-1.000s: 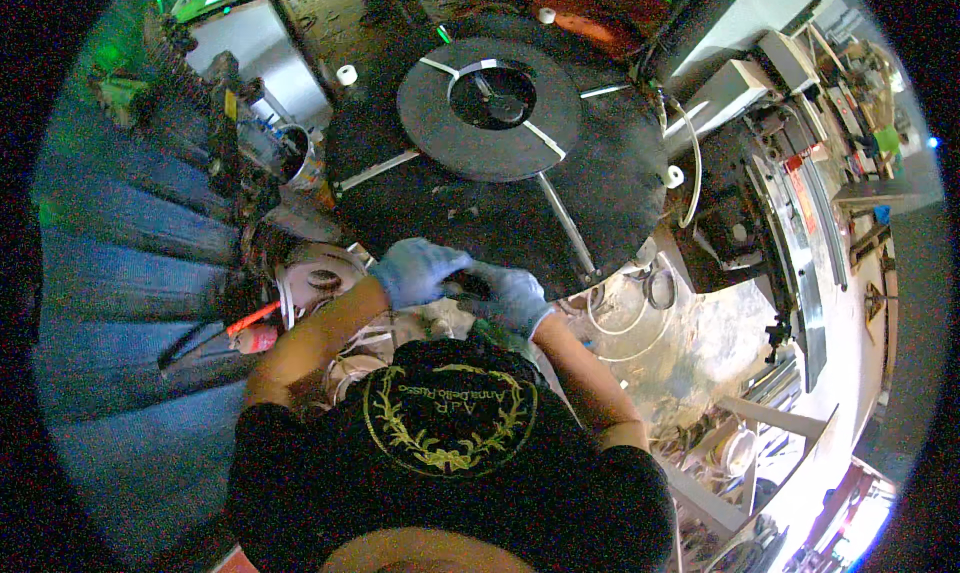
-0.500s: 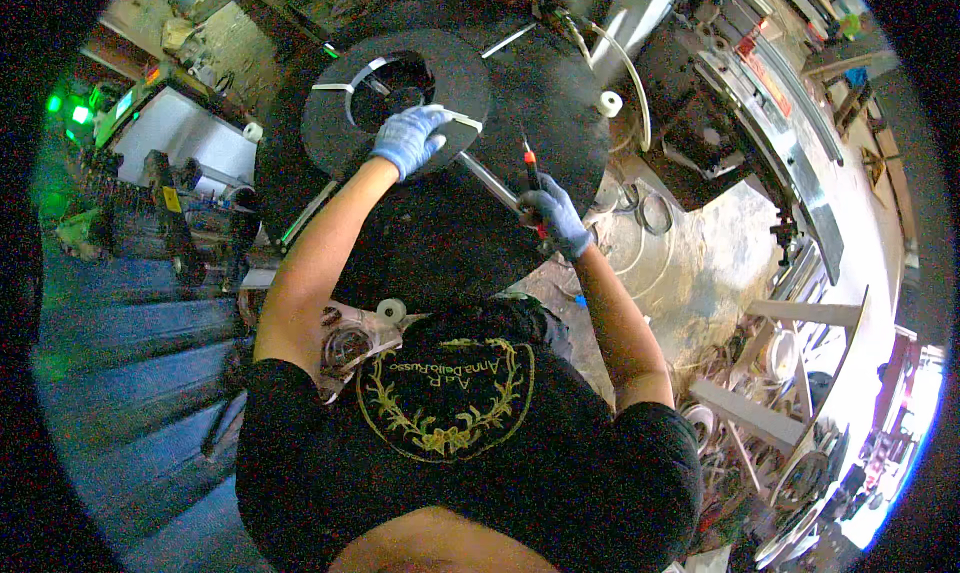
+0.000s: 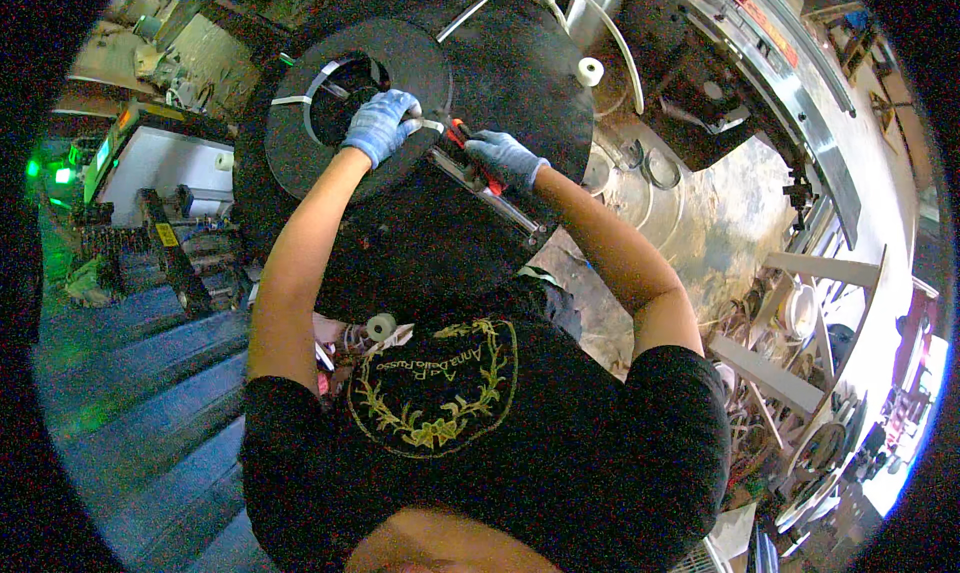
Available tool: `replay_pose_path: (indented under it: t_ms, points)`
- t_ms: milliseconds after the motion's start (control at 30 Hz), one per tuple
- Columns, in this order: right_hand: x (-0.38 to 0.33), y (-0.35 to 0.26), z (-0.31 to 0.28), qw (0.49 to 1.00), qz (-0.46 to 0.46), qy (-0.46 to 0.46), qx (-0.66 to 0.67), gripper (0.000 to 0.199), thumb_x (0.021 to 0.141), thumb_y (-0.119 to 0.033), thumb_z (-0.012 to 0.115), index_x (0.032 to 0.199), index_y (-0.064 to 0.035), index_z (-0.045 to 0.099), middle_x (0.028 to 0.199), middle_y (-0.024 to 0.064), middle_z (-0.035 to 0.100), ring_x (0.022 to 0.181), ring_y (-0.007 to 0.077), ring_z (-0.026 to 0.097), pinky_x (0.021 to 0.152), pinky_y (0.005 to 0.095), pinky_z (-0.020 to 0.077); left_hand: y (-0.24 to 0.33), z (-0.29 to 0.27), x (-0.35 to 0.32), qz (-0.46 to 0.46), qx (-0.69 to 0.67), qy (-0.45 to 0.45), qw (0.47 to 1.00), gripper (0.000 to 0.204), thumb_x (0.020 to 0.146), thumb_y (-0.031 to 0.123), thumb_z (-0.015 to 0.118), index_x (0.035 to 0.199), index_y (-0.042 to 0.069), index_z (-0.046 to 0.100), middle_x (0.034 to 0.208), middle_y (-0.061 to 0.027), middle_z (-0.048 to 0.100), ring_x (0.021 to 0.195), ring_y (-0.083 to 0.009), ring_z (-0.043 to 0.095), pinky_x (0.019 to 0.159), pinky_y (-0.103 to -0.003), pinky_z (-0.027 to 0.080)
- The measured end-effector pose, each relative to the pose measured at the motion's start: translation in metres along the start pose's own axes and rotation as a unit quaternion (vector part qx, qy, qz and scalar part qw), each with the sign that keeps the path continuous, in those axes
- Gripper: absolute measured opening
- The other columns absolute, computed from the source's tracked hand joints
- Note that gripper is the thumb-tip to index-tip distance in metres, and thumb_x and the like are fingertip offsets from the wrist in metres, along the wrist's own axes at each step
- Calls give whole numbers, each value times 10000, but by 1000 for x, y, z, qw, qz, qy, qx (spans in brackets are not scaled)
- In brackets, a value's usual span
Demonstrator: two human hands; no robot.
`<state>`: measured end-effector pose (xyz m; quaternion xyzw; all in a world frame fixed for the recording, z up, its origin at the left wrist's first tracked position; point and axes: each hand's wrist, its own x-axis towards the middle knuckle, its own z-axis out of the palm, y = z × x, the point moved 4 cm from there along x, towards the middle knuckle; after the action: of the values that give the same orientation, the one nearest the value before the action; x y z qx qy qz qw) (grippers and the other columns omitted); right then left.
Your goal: The person uses a red-handled tool to adjust a circular machine component, then walks to a stack of large flat panels. They repeatedly pick up, flip, and place down individual panels, organizing them in a pile.
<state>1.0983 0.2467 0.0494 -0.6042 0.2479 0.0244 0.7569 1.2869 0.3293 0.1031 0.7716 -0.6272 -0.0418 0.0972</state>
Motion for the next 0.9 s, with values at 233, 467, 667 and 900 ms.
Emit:
replay_pose_path:
  t_ms: [233, 467, 667, 900]
  points:
    - [-26, 17, 12, 943, -1, 75, 323, 232, 842, -114, 540, 1035, -11, 462, 765, 128, 581, 614, 210, 592, 576, 373, 528, 14, 2, -45, -57, 35, 8, 998, 953, 532, 553, 735, 1304, 162, 336, 1379, -114, 281, 1241, -303, 320, 1014, -420, 301]
    - [-40, 40, 9, 850, 1, 95, 518, 164, 839, -94, 514, 991, -33, 493, 900, 142, 578, 755, 249, 597, 726, 392, 523, 28, -5, -54, -225, 116, -80, 964, 1151, 539, 623, 707, 1409, 165, 108, 1372, -142, 262, 1231, -295, 337, 1003, -462, 272]
    - [-12, 29, 28, 866, -4, 20, 500, 205, 868, -208, 516, 1023, -75, 535, 1005, 106, 591, 878, 256, 597, 772, 448, 501, 26, -13, -40, -275, 130, -154, 940, 1180, 554, 635, 698, 1422, 150, 63, 1237, -174, 457, 1107, -323, 486, 920, -402, 400]
    - [37, -16, 52, 757, -125, -71, 637, 213, 862, -272, 526, 890, -68, 581, 807, 69, 617, 723, 206, 610, 658, 348, 526, 44, -58, -39, -291, 74, -241, 923, 1196, 517, 703, 664, 1426, 197, 74, 1324, -204, 381, 1191, -329, 434, 981, -394, 359]
